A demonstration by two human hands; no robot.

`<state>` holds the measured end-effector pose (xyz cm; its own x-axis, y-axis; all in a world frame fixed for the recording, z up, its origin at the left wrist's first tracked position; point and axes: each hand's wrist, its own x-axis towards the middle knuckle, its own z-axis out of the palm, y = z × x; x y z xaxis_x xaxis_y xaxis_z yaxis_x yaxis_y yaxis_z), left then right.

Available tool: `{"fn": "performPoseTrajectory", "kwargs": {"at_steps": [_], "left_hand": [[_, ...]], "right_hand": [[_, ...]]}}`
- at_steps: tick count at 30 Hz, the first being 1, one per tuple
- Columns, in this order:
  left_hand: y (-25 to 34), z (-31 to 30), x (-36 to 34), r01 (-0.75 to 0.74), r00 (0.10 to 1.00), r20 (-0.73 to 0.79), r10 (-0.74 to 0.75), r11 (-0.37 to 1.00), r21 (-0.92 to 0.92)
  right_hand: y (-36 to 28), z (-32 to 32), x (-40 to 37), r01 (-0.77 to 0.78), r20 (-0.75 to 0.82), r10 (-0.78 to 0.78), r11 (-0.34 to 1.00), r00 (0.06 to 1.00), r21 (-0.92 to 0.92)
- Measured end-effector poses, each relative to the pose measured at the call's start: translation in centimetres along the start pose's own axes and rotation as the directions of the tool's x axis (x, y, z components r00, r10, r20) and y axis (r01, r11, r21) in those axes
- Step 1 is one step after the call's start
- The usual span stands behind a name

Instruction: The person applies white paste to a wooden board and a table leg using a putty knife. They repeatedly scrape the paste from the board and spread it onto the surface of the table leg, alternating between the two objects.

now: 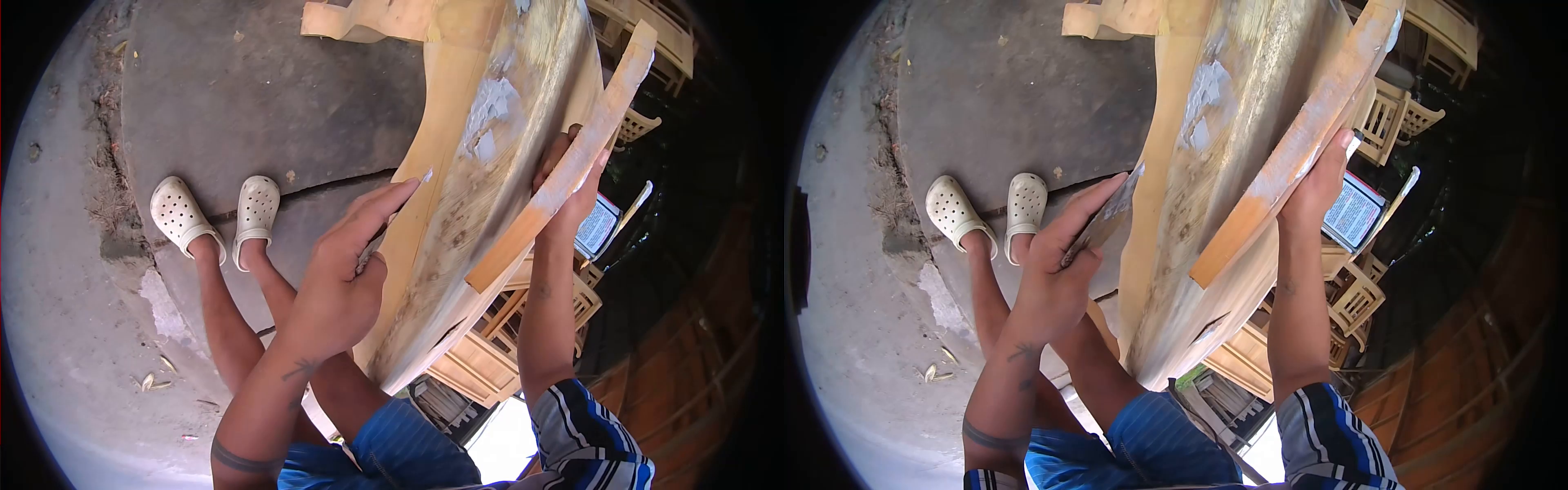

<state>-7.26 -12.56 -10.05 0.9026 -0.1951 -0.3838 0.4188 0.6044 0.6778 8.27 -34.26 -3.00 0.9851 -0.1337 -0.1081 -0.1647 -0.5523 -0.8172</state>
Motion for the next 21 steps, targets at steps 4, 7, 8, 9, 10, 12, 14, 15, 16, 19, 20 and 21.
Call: {"fn": "performPoseTrajectory", "kwargs": {"at_steps": [4,7,8,9,10,12,14,15,16,19,20,21], "left_hand": [[1.2,1.3,1.6,-0.090,0.996,-0.003,0.091,0.994,0.062],[2.0,1.9,2.8,-0.107,0.994,-0.015,0.109,0.991,0.082],[1.9,2.1,3.2,-0.123,0.992,-0.016,0.125,0.988,0.096],[1.8,2.2,3.4,-0.137,0.990,-0.016,0.140,0.984,0.112],[1.9,2.3,3.5,-0.140,0.990,-0.015,0.143,0.983,0.115],[2.1,2.3,3.8,-0.142,0.989,-0.014,0.145,0.982,0.124],[2.3,2.6,3.8,-0.128,0.991,-0.016,0.132,0.979,0.161],[2.4,2.7,3.8,-0.121,0.992,-0.016,0.126,0.976,0.180],[2.6,3.2,3.7,-0.119,0.991,-0.034,0.131,0.960,0.255],[2.9,5.4,3.5,-0.101,0.984,-0.085,0.154,0.889,0.446],[2.6,6.1,3.5,-0.090,0.982,-0.102,0.159,0.867,0.490],[2.5,6.5,3.4,-0.079,0.979,-0.116,0.165,0.842,0.534]], "right_hand": [[0.3,-0.3,-0.1,0.022,-0.013,-0.023,0.998,1.000,-0.066],[0.3,-0.3,-0.3,0.044,-0.007,-0.045,0.992,0.999,-0.122],[0.3,-0.3,-0.3,0.057,0.003,-0.058,0.990,0.998,-0.132],[0.2,-0.2,-0.4,0.055,0.001,-0.056,0.990,0.998,-0.127],[0.2,-0.1,-0.5,0.053,-0.001,-0.054,0.991,0.999,-0.122],[0.1,0.0,-0.5,0.027,-0.021,-0.029,0.995,0.999,-0.097],[0.2,-0.1,-0.5,0.017,-0.036,-0.021,0.995,0.999,-0.096],[0.3,-0.1,-0.5,0.018,-0.036,-0.021,0.995,0.999,-0.094],[0.4,-0.2,-0.5,0.018,-0.037,-0.021,0.996,0.999,-0.092],[0.6,-0.3,-0.4,0.019,-0.028,-0.021,0.998,0.999,-0.056],[0.5,-0.2,-0.4,0.016,-0.032,-0.017,0.999,0.999,-0.042],[0.6,-0.2,-0.5,0.015,-0.039,-0.017,0.999,0.999,-0.046]]}}
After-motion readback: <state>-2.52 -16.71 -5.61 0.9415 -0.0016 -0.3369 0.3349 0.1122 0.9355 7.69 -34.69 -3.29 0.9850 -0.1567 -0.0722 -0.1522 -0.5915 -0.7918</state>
